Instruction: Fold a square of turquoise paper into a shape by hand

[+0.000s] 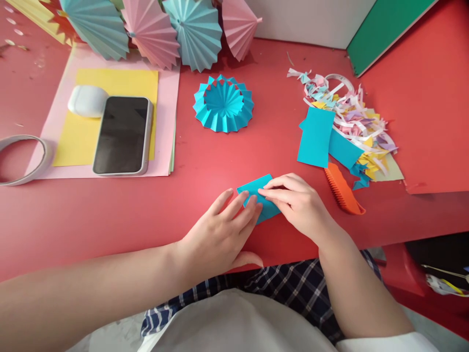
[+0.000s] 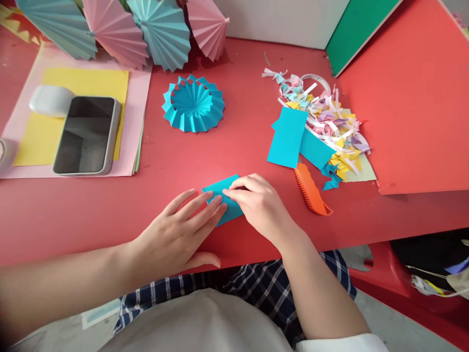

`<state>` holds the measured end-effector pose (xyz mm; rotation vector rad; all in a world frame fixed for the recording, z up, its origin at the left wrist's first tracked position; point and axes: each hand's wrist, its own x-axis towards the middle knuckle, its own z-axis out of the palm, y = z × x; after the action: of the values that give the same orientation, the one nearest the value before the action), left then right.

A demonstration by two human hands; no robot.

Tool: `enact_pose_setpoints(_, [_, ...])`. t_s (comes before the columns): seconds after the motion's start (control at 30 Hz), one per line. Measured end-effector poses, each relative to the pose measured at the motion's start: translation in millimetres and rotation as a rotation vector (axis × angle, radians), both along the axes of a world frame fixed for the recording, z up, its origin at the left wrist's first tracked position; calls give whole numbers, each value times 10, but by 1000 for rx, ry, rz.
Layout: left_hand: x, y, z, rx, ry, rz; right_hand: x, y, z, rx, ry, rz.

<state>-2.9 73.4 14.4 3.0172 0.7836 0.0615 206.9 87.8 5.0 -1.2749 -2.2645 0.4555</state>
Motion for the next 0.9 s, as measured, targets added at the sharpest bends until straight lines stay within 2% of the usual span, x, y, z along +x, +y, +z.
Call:
enact_pose_setpoints(0.33, [13,0,27,-6,28,20,-26,-3,6,23,-35,0])
enact_pose_setpoints(0.63, [4,-58,12,-34,-6,134,-27,-7,6,15,-32,0])
enact_pose_setpoints(0.9, [1,-31,73,-33,55,68,-26,2,11,-10,-27,-4])
